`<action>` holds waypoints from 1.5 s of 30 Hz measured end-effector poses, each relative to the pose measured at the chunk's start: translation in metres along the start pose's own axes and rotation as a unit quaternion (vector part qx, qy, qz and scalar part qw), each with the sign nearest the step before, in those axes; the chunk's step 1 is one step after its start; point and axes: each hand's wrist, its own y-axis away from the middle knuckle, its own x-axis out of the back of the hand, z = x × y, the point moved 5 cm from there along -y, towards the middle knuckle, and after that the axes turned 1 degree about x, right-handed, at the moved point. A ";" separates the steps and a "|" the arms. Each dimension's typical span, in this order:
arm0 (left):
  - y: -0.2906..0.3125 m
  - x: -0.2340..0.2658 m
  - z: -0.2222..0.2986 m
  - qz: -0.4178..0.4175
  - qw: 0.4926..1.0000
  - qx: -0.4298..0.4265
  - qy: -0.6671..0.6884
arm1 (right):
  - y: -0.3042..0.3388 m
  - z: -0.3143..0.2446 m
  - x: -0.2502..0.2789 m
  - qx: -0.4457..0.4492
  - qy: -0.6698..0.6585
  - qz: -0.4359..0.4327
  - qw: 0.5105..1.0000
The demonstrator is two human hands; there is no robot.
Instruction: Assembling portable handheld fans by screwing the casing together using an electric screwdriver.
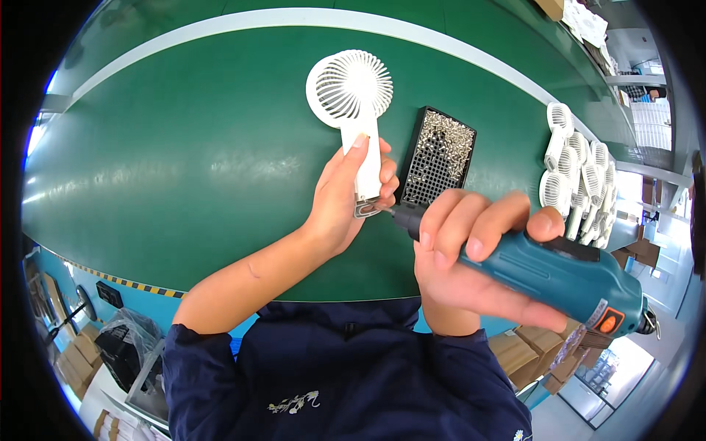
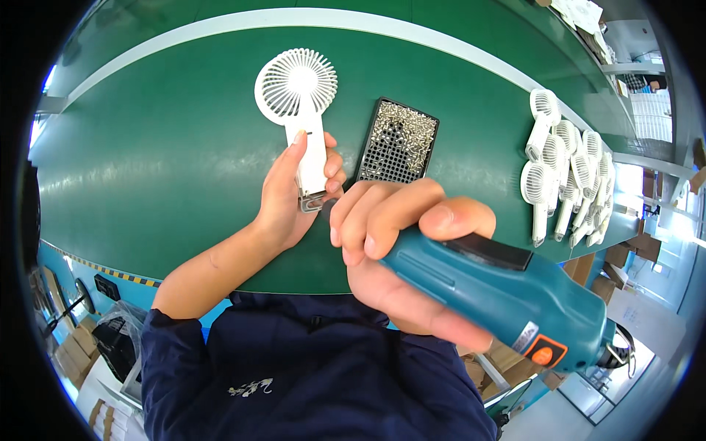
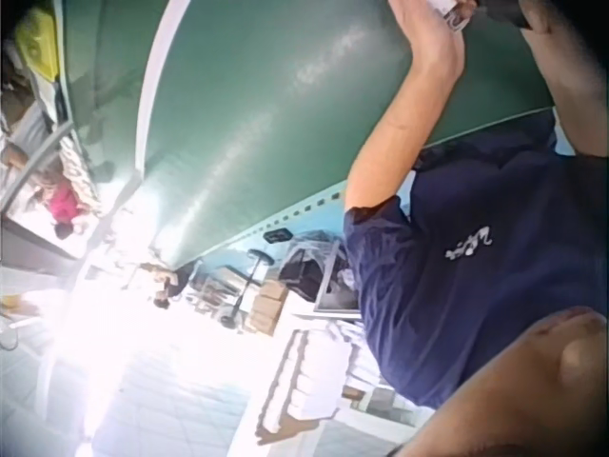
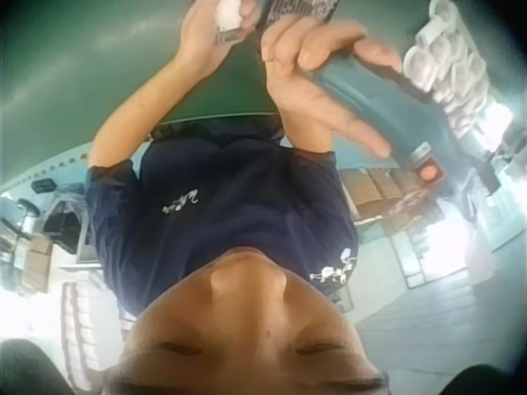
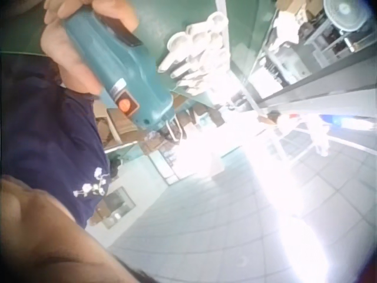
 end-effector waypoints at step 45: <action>0.004 0.001 0.006 0.011 0.992 -0.059 -0.107 | 0.021 -0.007 0.062 0.039 0.073 0.162 0.983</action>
